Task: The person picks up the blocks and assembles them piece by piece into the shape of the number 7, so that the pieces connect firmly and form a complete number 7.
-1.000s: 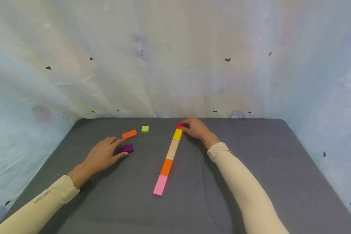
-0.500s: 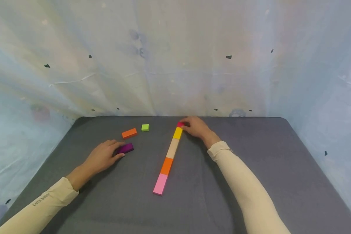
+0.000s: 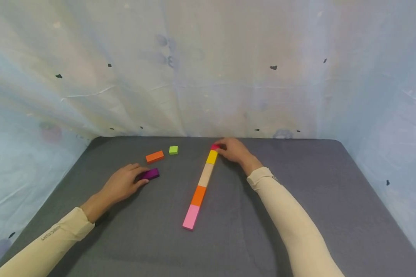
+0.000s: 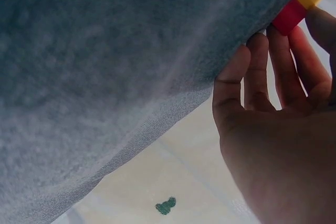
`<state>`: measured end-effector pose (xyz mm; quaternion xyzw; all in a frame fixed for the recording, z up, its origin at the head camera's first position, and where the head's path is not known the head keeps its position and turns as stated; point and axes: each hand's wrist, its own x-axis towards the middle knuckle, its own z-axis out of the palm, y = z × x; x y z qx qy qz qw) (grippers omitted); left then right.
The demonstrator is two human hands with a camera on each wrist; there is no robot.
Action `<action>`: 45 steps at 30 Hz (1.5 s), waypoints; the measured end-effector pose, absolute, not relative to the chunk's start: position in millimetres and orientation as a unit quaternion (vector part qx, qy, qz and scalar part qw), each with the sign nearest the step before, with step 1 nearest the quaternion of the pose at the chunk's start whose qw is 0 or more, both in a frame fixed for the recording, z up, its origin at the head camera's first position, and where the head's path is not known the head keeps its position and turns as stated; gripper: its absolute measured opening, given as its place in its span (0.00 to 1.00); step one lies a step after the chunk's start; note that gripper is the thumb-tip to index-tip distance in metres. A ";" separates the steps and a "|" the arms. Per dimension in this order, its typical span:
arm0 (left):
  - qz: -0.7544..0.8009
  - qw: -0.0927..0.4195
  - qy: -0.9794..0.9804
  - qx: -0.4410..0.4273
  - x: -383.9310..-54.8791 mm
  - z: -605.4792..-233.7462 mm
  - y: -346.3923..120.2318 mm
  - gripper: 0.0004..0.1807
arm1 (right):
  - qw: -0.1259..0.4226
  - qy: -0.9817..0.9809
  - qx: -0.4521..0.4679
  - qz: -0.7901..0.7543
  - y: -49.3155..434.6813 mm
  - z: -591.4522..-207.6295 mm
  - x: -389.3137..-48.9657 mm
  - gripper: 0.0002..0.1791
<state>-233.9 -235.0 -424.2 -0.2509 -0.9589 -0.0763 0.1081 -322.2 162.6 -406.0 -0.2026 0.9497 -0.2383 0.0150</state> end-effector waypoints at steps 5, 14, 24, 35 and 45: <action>-0.082 0.102 -0.962 -0.240 -234.7 -421.9 -233.6 0.22 | 0.017 0.950 -0.201 -0.237 162.7 -406.6 -323.6 0.22; -0.077 0.109 -0.956 -0.262 -238.4 -417.6 -226.7 0.21 | 0.022 0.952 -0.193 -0.238 162.5 -406.2 -324.4 0.22; -0.068 0.105 -0.954 -0.271 -247.2 -419.0 -215.8 0.21 | 0.021 0.952 -0.193 -0.238 162.8 -406.8 -324.0 0.22; -0.085 0.096 -0.952 -0.279 -257.1 -419.0 -198.2 0.21 | 0.028 0.951 -0.187 -0.246 164.0 -407.5 -324.3 0.22; -0.093 0.125 -0.941 -0.299 -271.0 -417.5 -184.6 0.20 | 0.033 0.950 -0.191 -0.246 160.6 -402.8 -320.6 0.22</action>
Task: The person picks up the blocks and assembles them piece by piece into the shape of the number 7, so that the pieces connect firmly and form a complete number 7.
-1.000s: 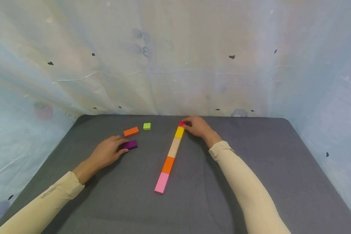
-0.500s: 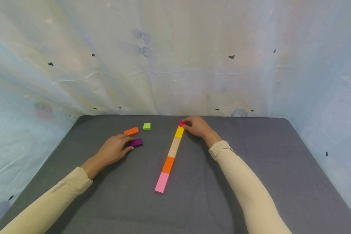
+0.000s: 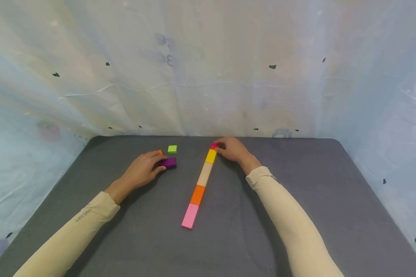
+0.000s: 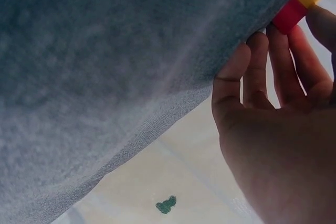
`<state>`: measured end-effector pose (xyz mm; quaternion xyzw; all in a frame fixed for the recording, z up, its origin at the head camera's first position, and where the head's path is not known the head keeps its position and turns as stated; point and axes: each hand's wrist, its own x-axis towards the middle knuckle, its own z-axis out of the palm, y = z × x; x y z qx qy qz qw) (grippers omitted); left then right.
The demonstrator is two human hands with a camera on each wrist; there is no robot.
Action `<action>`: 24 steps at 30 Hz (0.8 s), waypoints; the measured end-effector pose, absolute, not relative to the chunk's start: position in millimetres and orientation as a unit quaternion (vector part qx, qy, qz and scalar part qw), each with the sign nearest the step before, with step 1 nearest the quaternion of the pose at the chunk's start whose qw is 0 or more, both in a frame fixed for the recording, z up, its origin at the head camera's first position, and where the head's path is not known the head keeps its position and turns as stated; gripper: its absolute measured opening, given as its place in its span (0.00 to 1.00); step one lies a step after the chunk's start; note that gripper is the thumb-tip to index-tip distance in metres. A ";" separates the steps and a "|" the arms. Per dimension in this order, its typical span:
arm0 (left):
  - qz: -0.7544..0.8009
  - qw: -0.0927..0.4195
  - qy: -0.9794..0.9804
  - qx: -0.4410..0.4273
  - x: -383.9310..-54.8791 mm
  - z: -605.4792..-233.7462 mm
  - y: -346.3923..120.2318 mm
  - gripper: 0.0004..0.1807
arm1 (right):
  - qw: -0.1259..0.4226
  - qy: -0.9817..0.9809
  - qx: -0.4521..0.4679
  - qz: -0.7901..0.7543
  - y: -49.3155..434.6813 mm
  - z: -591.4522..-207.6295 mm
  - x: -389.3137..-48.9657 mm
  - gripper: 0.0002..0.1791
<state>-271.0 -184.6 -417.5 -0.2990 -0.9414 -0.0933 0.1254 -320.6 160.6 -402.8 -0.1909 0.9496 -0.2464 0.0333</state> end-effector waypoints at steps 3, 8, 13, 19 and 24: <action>-0.098 0.132 -0.938 -0.305 -274.3 -415.6 -180.4 0.20 | 0.033 0.950 -0.189 -0.246 160.4 -402.7 -320.4 0.22; -0.101 0.143 -0.933 -0.314 -280.1 -414.0 -170.7 0.21 | 0.030 0.950 -0.187 -0.247 162.5 -403.0 -320.7 0.21; -0.118 0.138 -0.930 -0.318 -287.9 -412.0 -158.0 0.20 | 0.030 0.950 -0.188 -0.246 164.0 -403.8 -320.9 0.22; -0.146 0.128 -0.927 -0.322 -296.8 -411.4 -143.5 0.19 | 0.031 0.950 -0.186 -0.248 163.5 -404.6 -321.3 0.22; -0.159 0.123 -0.926 -0.319 -303.8 -410.8 -134.6 0.19 | 0.033 0.951 -0.184 -0.245 161.8 -404.2 -321.8 0.22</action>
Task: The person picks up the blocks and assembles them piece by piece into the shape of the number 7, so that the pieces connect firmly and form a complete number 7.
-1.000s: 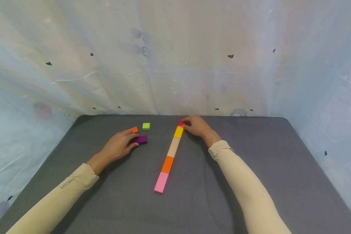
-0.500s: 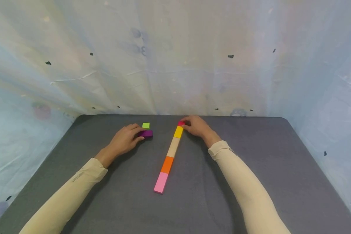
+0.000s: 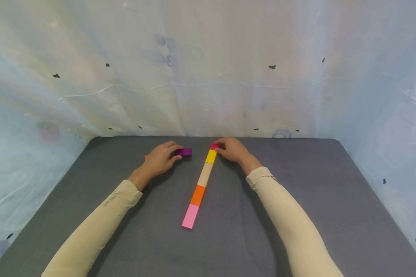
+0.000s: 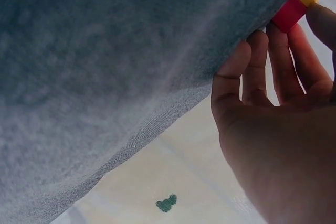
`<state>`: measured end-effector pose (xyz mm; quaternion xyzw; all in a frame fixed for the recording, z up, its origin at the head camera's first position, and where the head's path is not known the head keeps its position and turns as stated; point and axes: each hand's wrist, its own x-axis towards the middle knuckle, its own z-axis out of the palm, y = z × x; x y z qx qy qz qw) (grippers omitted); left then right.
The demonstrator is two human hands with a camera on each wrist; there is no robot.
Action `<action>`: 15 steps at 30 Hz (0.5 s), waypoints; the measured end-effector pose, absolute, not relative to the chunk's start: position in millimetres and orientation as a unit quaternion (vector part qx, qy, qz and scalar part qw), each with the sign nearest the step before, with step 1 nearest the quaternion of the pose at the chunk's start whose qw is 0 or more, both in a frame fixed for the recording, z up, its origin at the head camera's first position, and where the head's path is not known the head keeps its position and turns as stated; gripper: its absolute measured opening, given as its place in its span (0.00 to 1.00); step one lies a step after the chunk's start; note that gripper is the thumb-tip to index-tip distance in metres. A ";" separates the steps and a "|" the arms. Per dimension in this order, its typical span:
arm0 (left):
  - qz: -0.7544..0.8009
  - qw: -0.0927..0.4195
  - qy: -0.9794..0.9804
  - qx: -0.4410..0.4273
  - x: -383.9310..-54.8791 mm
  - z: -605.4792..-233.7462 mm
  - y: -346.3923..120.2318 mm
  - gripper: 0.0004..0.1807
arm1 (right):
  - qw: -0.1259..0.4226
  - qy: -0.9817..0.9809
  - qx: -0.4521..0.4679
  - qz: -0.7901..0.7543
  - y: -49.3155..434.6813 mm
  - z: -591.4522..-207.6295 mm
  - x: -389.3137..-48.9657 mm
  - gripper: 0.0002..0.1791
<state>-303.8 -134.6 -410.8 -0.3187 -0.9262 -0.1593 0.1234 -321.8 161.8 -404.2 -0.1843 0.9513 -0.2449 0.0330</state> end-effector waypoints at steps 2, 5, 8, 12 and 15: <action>-0.169 0.117 -0.927 -0.314 -305.8 -410.2 -131.5 0.19 | 0.032 0.951 -0.185 -0.245 161.0 -404.3 -321.9 0.22; -0.189 0.103 -0.929 -0.302 -308.4 -409.4 -126.6 0.19 | 0.031 0.950 -0.188 -0.246 159.6 -404.4 -321.9 0.22; -0.203 0.094 -0.930 -0.292 -311.8 -409.2 -121.7 0.19 | 0.031 0.950 -0.189 -0.247 158.7 -404.3 -322.1 0.22; -0.191 0.112 -0.929 -0.297 -317.3 -408.4 -113.7 0.18 | 0.032 0.951 -0.188 -0.244 158.6 -403.6 -321.9 0.22; -0.170 0.134 -0.925 -0.312 -321.2 -406.8 -106.1 0.17 | 0.030 0.953 -0.185 -0.239 159.0 -403.2 -322.4 0.22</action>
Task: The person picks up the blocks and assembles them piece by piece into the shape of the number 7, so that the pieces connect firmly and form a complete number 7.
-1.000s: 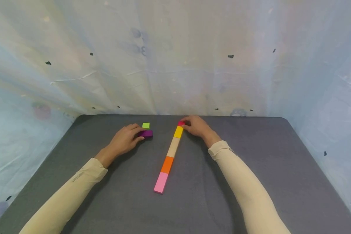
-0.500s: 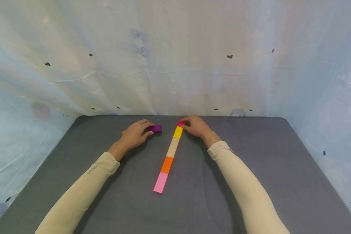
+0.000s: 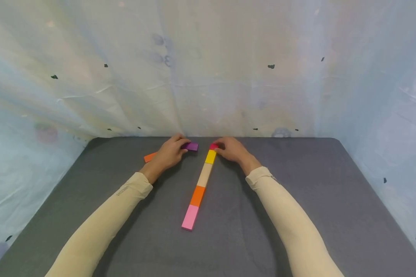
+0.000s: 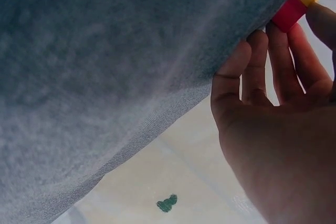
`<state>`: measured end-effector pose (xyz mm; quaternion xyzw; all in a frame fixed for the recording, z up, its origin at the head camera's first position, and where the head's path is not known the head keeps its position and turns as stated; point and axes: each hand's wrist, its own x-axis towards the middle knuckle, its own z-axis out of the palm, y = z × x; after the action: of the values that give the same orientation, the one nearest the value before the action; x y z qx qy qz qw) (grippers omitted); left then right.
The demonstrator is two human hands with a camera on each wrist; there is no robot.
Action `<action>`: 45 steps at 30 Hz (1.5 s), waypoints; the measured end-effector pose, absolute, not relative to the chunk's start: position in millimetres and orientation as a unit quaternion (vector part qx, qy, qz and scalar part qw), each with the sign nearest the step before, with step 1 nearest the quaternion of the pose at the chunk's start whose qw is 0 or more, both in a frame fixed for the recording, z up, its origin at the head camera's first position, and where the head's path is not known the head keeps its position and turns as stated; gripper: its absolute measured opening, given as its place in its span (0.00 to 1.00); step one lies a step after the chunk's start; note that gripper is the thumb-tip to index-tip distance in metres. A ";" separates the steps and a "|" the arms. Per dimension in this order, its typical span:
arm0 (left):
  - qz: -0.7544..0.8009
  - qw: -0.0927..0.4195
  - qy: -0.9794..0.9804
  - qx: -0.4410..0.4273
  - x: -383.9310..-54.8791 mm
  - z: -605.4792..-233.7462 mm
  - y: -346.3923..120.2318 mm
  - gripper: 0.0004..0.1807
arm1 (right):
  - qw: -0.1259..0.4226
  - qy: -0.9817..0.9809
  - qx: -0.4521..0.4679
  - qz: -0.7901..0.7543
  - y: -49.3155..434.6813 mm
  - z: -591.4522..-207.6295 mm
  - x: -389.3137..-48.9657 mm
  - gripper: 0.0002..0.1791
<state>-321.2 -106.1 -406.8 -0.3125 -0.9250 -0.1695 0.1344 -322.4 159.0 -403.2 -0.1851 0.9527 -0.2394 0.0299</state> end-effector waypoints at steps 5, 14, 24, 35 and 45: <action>-0.149 0.143 -0.925 -0.320 -326.6 -409.5 -93.7 0.17 | 0.025 0.952 -0.187 -0.241 159.2 -407.5 -322.4 0.22; -0.221 0.100 -0.929 -0.280 -334.8 -414.1 -76.7 0.17 | 0.018 0.951 -0.190 -0.243 156.7 -412.0 -319.6 0.21; -0.179 0.059 -0.948 -0.257 -344.9 -412.6 -75.6 0.18 | 0.020 0.951 -0.188 -0.246 154.4 -404.6 -321.0 0.22; -0.075 0.084 -0.946 -0.303 -346.5 -404.5 -73.4 0.17 | 0.030 0.951 -0.184 -0.246 154.6 -405.7 -318.9 0.22; -0.075 0.066 -0.951 -0.292 -343.5 -405.6 -67.5 0.17 | 0.031 0.950 -0.182 -0.251 152.1 -402.1 -318.1 0.21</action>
<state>-343.5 -67.5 -405.6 -0.2921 -0.9511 -0.0753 0.0660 -318.1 152.1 -402.1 -0.1821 0.9501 -0.2513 0.0305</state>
